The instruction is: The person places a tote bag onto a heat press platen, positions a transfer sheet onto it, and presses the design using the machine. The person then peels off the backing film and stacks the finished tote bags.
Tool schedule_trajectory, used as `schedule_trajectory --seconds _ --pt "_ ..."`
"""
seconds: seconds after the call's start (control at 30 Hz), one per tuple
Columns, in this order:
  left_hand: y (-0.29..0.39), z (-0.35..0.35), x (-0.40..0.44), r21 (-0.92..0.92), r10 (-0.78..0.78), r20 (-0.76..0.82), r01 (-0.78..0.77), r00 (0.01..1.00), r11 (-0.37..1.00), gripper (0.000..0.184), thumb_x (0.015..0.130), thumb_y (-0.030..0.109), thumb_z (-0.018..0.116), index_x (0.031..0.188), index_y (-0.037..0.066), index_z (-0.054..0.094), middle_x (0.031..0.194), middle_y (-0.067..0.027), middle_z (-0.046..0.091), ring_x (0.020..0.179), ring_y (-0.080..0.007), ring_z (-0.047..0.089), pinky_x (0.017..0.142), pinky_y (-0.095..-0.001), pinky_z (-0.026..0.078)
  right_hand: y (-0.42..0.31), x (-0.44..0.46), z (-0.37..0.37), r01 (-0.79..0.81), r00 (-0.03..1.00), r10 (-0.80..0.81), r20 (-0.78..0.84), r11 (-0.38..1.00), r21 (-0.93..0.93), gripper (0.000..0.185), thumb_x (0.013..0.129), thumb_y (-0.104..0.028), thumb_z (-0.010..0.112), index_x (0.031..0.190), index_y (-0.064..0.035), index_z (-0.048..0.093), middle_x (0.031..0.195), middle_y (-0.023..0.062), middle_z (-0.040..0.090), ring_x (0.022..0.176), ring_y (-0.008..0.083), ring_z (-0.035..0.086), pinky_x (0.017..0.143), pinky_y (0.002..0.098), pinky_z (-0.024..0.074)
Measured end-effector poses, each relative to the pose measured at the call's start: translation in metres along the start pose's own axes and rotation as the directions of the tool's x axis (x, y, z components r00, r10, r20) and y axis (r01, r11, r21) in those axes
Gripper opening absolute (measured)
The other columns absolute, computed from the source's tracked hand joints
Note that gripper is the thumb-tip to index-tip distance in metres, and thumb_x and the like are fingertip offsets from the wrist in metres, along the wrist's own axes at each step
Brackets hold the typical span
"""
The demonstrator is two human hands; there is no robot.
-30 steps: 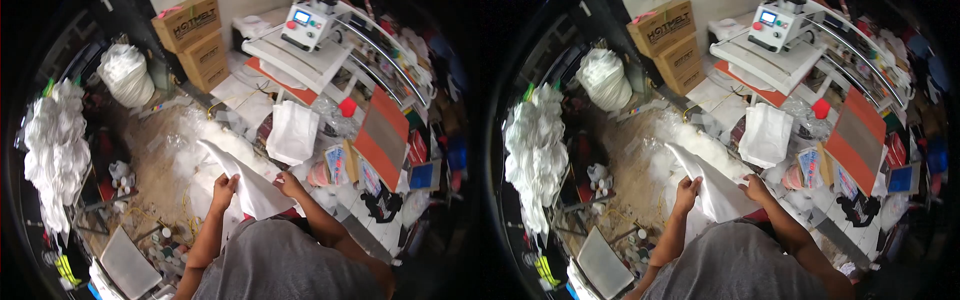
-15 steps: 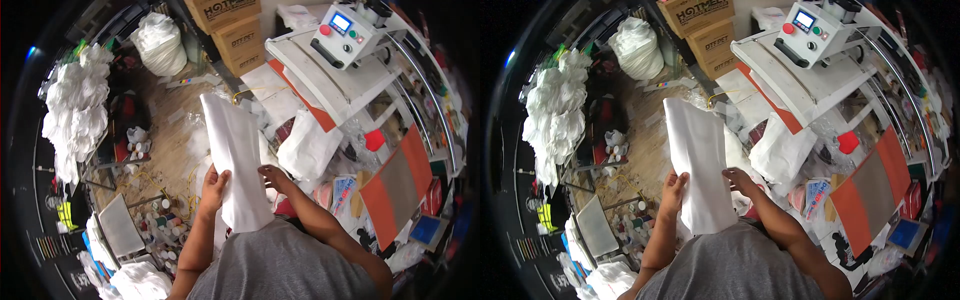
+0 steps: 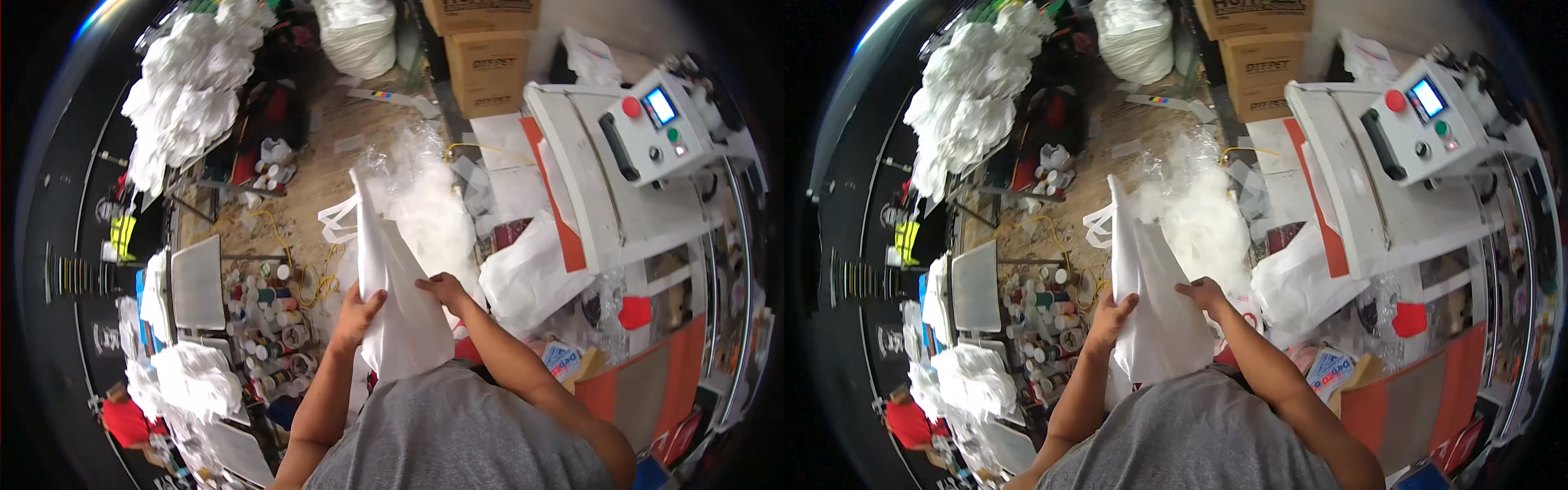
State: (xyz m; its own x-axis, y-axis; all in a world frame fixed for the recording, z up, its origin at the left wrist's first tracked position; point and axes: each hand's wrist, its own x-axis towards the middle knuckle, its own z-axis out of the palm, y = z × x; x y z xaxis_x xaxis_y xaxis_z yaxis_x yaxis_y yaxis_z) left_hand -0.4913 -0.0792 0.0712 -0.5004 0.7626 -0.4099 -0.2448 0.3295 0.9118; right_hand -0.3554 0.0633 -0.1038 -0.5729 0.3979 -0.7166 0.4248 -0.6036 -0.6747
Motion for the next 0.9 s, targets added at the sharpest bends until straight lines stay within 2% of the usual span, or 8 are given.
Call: schedule_trajectory --seconds 0.17,0.3,0.43,0.47,0.5,0.63,0.73,0.9 --pt "0.013 0.004 -0.014 -0.082 -0.067 -0.061 0.061 0.996 0.995 0.043 0.087 0.02 0.072 0.12 -0.002 0.056 0.104 -0.0083 0.066 0.092 -0.015 0.061 0.083 -0.0296 0.05 0.01 0.01 0.023 0.019 0.992 -0.011 0.127 0.998 -0.055 0.048 0.076 -0.027 0.081 0.104 0.0039 0.059 0.095 0.0123 0.064 0.08 0.0204 0.062 0.067 0.0325 0.0522" --pt "0.023 0.006 -0.026 0.075 0.077 -0.119 -0.069 0.99 0.995 0.041 0.087 0.021 0.073 0.117 -0.002 0.057 0.101 -0.007 0.066 0.09 -0.014 0.061 0.081 -0.0289 0.05 0.015 0.019 0.036 0.141 0.983 -0.113 0.145 0.97 -0.199 0.033 0.08 -0.023 0.077 0.097 -0.0001 0.061 0.091 0.0094 0.065 0.077 0.0178 0.062 0.065 0.0315 0.052" --pt "0.018 -0.015 -0.035 0.102 0.09 -0.271 -0.065 0.958 0.993 0.04 0.085 0.022 0.074 0.113 -0.002 0.059 0.098 -0.0067 0.066 0.087 -0.0144 0.061 0.08 -0.0296 0.05 0.018 0.039 0.018 0.33 0.928 -0.364 -0.083 0.903 -0.275 0.019 0.082 -0.017 0.074 0.091 -0.0042 0.063 0.082 0.0038 0.064 0.072 0.0125 0.059 0.06 0.0288 0.0499" --pt "0.012 -0.023 -0.036 0.105 0.125 -0.274 -0.1 0.953 0.989 0.04 0.085 0.022 0.074 0.113 -0.002 0.059 0.098 -0.0067 0.066 0.087 -0.0144 0.061 0.08 -0.0296 0.05 0.026 0.054 0.008 0.309 0.946 -0.31 -0.099 0.951 -0.018 0.016 0.082 -0.013 0.073 0.089 -0.0045 0.063 0.078 0.0019 0.063 0.07 0.0103 0.057 0.059 0.0271 0.0484" --pt "0.003 -0.031 -0.038 0.055 0.089 -0.274 -0.077 0.957 0.995 0.041 0.085 0.024 0.075 0.112 -0.002 0.059 0.097 -0.0068 0.066 0.087 -0.0148 0.061 0.08 -0.0301 0.05 0.02 0.055 0.002 0.33 0.935 -0.326 -0.139 0.944 0.01 0.014 0.082 -0.011 0.074 0.087 -0.004 0.062 0.076 0.0011 0.061 0.066 0.0095 0.056 0.058 0.0254 0.0474" --pt "-0.002 -0.035 -0.049 0.091 -0.037 -0.243 0.061 0.969 0.994 0.043 0.084 0.027 0.075 0.112 -0.002 0.059 0.095 -0.0073 0.066 0.087 -0.0159 0.061 0.079 -0.0314 0.05 -0.004 0.045 -0.014 0.338 0.924 -0.342 -0.172 0.94 -0.056 0.016 0.08 -0.01 0.075 0.085 -0.0029 0.061 0.073 0.0018 0.062 0.063 0.0091 0.057 0.058 0.0243 0.0469" --pt "-0.022 -0.033 -0.044 0.18 -0.031 -0.255 0.079 0.966 0.981 0.043 0.084 0.028 0.074 0.111 -0.002 0.06 0.096 -0.0072 0.066 0.088 -0.0163 0.06 0.078 -0.0318 0.05 -0.014 0.034 -0.02 0.41 0.854 -0.471 -0.221 0.871 -0.27 0.018 0.078 -0.009 0.077 0.083 -0.0023 0.061 0.071 0.0021 0.064 0.063 0.0086 0.057 0.058 0.0239 0.047" --pt "-0.042 -0.019 -0.039 -0.023 -0.11 -0.201 0.107 0.973 0.994 0.042 0.087 0.027 0.069 0.114 -0.004 0.059 0.098 -0.0098 0.065 0.085 -0.0199 0.063 0.076 -0.0338 0.051 0.026 0.053 -0.027 0.481 0.807 -0.537 -0.246 0.839 -0.252 0.017 0.077 -0.009 0.076 0.082 -0.0037 0.06 0.071 0.0009 0.063 0.064 0.008 0.057 0.059 0.024 0.0469"
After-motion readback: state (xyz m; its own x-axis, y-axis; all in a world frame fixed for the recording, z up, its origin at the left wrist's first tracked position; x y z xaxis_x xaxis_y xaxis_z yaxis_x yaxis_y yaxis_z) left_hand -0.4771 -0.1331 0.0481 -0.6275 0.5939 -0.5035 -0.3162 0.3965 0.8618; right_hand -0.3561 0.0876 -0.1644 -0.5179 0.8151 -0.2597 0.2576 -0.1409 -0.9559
